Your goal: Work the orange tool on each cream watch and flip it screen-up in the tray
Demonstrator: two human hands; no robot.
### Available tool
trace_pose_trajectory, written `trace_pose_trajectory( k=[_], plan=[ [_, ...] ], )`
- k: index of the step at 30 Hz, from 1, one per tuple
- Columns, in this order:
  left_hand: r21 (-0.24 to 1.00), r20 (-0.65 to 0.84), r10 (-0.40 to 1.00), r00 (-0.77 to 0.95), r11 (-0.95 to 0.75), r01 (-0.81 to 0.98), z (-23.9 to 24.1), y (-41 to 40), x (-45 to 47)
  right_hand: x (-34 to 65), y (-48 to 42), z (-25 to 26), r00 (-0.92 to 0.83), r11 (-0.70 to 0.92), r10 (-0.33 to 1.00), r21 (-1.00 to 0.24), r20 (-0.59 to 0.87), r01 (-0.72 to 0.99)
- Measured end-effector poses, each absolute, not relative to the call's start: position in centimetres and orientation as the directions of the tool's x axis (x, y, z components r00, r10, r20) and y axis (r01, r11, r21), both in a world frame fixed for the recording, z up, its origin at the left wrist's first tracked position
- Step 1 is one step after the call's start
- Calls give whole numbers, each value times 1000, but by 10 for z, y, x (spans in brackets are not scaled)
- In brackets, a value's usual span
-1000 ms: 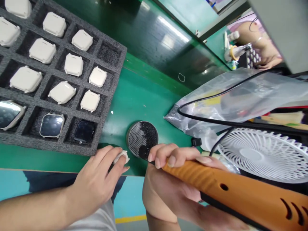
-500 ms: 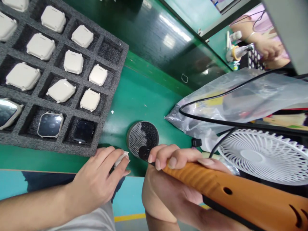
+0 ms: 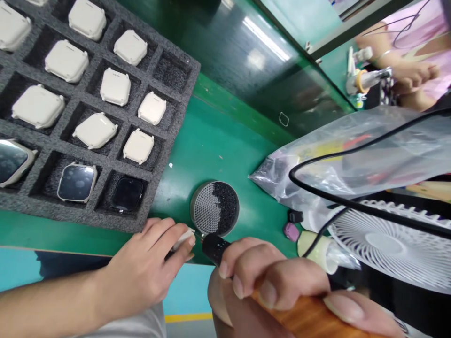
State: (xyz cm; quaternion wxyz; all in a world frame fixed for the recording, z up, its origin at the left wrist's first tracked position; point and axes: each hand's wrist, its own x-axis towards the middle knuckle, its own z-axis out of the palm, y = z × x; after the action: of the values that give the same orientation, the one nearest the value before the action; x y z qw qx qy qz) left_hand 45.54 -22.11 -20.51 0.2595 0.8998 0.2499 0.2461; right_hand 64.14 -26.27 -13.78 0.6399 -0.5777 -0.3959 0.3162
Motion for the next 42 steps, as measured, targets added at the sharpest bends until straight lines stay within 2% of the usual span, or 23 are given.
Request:
trace_pose_trajectory(
  k=[3,6,12,17,19,22,27,32,36,42],
  plan=[
    [596,321,575,753,-740,311,-204,-220,456,634,-265,-143,495,269,821,-957,285,105],
    [599,324,578,749,-738,311,-203,-220,455,629,-262,-146,491,355,792,-928,362,112],
    [608,325,586,742,-730,311,-202,-219,456,636,-267,-150,485,364,806,-930,340,49],
    [604,328,582,744,-735,309,-203,-218,457,643,-280,-154,460,222,861,-974,216,41],
    [606,324,586,743,-731,313,-203,-219,456,641,-282,-158,453,224,866,-974,214,31],
    [609,314,593,741,-725,322,-204,-221,456,640,-282,-160,375,225,902,-974,214,12],
    [623,312,608,730,-711,326,-202,-221,458,650,-283,-156,224,128,966,-992,129,16],
    [622,326,620,713,-709,332,-203,-221,460,647,-275,-157,281,157,947,-987,157,24],
    [618,345,625,700,-713,331,-204,-223,460,643,-261,-155,214,310,927,-950,309,30],
    [570,312,607,730,-735,367,-203,-224,457,628,-246,-138,551,383,729,-909,407,164]
  ],
)
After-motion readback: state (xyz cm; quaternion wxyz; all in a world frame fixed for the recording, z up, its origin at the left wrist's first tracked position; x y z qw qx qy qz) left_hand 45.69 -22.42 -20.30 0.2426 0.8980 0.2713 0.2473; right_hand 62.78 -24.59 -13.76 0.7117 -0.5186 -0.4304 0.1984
